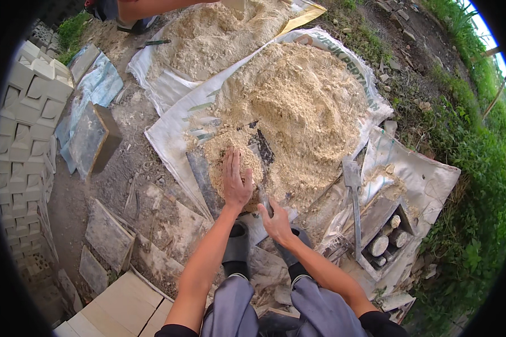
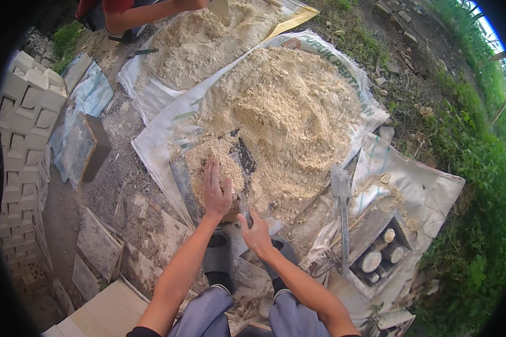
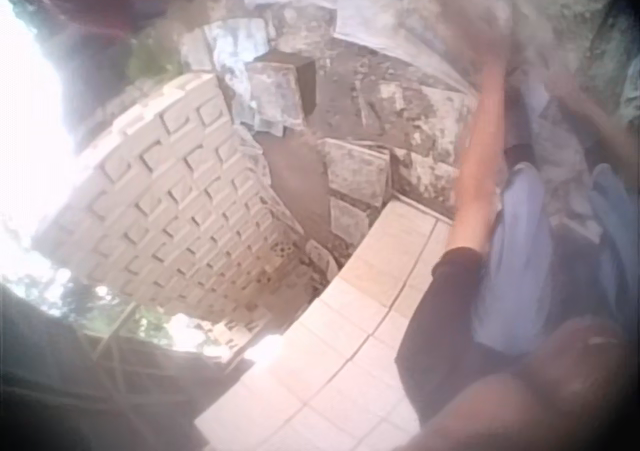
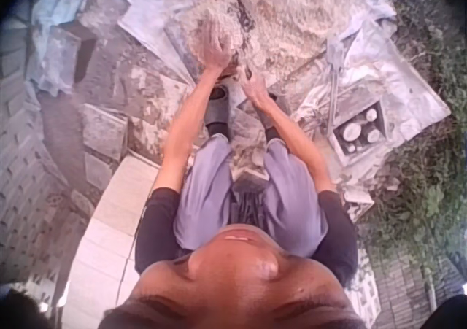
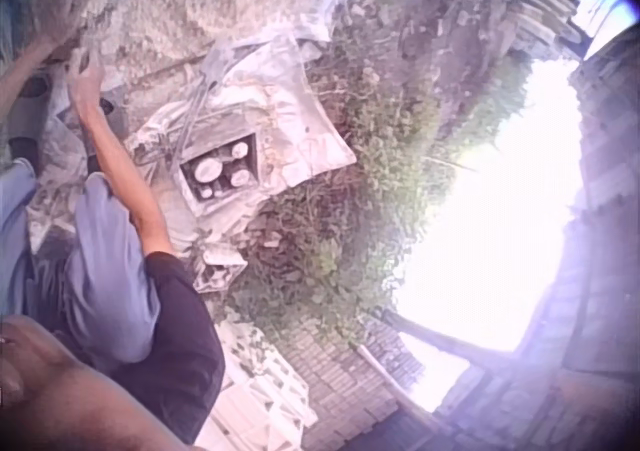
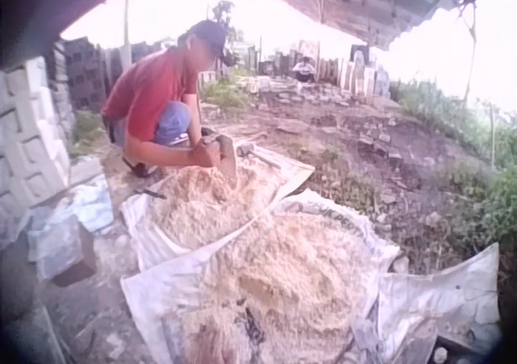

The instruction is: The person scoops a granular mixture from a large pile onto a flat board and spreads it evenly. They then pack the mixture into a metal mold with circular indentations, using a trowel to level the surface and remove excess material. The person repeats this process to fill the mold cavities.

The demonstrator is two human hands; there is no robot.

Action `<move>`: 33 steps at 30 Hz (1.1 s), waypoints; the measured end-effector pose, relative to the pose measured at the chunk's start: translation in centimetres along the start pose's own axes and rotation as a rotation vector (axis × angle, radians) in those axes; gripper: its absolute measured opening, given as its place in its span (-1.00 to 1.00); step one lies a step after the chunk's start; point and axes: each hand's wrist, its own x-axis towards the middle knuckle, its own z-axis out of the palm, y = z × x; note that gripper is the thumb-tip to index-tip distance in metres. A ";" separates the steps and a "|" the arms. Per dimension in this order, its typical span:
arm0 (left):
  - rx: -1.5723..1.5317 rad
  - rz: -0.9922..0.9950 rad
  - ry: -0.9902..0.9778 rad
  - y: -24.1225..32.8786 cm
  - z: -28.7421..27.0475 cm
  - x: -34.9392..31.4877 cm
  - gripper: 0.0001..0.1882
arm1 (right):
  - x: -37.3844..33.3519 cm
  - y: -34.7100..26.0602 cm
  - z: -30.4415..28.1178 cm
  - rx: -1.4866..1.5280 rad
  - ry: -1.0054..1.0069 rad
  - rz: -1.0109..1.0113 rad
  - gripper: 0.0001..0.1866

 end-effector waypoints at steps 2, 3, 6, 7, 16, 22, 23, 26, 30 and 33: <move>-0.046 -0.018 0.071 0.0 0.4 -0.3 -0.35 | 0.1 0.5 1.2 -0.010 0.007 -0.064 -0.43; -0.075 -0.031 0.116 0.2 0.4 -0.4 -0.36 | 0.2 0.6 1.4 -0.009 0.007 -0.078 -0.43; -0.154 -0.075 0.184 0.5 0.4 -0.3 -0.41 | 0.8 0.7 0.8 -0.119 0.057 -0.215 -0.42; -0.186 -0.095 0.199 0.3 0.3 -0.1 -0.43 | 1.0 0.5 0.4 -0.177 0.079 -0.275 -0.42; -0.043 -0.203 0.244 -1.2 -1.6 -0.4 -0.49 | 2.0 0.0 -4.7 -0.580 0.262 -0.503 -0.44; 0.295 -0.007 0.054 -2.2 -2.0 4.2 -0.45 | 5.6 -1.7 -6.3 -0.450 0.356 -0.352 -0.46; 0.288 0.001 0.057 -2.2 -2.0 4.3 -0.46 | 6.1 -1.3 -5.8 -0.460 0.349 -0.339 -0.47; 0.247 0.011 0.061 -1.9 -1.3 4.0 -0.47 | 5.5 -0.1 -4.9 -0.398 0.250 -0.363 -0.45; 0.208 0.108 -0.015 0.8 -1.3 -0.6 -0.53 | 2.3 2.3 -4.3 -0.283 0.177 -0.342 -0.44; 0.077 0.403 -0.362 3.8 -0.5 -4.0 -0.46 | 0.3 2.7 -4.8 -0.046 0.322 -0.269 -0.47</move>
